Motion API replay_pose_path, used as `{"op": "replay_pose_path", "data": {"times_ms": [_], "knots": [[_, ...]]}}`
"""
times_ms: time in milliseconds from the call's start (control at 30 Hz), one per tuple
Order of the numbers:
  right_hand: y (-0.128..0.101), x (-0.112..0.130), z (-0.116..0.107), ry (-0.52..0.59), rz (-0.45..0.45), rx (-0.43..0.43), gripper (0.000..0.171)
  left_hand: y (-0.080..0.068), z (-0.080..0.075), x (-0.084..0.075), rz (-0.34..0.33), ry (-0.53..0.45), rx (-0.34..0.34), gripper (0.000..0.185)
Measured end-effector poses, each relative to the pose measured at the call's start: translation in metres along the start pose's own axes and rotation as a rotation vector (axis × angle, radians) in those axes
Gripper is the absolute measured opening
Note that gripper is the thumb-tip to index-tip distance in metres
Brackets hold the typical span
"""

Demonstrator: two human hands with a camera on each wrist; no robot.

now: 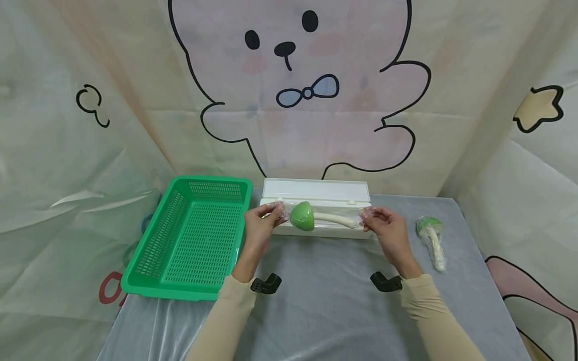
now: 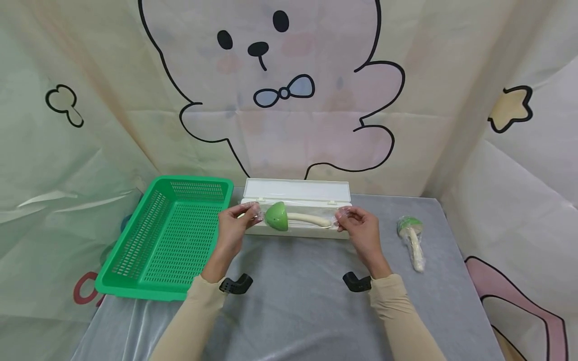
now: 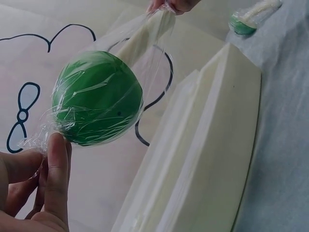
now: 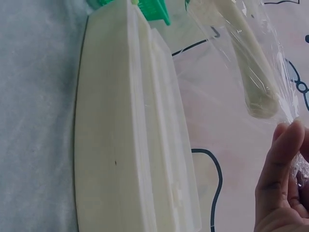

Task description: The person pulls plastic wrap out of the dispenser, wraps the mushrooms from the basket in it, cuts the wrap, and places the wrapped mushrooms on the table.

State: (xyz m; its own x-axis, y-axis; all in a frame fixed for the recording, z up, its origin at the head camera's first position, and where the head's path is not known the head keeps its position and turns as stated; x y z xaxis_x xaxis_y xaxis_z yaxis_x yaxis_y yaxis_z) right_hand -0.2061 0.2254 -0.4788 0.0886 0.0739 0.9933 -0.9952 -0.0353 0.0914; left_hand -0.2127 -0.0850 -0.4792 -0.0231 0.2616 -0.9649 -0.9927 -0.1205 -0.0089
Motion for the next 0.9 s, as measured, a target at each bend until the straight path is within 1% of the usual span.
{"op": "replay_pose_path", "data": {"times_ms": [133,300,433,700,900], "knots": [[0.000,0.004,0.000,-0.010,-0.006,0.004,0.023,-0.001,0.000,-0.004,-0.001,-0.019,0.003,0.018],[-0.001,0.011,0.001,-0.004,-0.012,0.005,0.026,0.000,0.001,-0.009,0.001,-0.010,0.005,0.018],[-0.001,0.016,0.001,0.005,-0.024,0.000,0.027,-0.001,0.002,-0.013,0.009,-0.014,0.021,0.018],[-0.002,0.024,0.001,0.046,-0.051,0.003,0.023,-0.001,0.004,-0.020,0.017,-0.014,0.037,0.017],[-0.004,0.031,0.004,0.074,-0.067,0.009,0.019,-0.002,0.004,-0.024,0.018,-0.021,0.037,0.017]]}}
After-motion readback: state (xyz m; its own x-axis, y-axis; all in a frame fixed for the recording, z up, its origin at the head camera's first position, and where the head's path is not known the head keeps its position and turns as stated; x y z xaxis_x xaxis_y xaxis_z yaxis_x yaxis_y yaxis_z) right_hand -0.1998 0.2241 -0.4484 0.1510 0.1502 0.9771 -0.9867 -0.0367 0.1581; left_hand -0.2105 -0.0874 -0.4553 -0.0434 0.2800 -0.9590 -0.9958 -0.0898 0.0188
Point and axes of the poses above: each hand's wrist, its own y-axis towards the middle knuckle, its own z-axis out of the palm, x = y × z, the point moved 4 cm from there along y, towards the middle knuckle, and after that the axes turned 5 degrees about x, right-handed, at the moved point
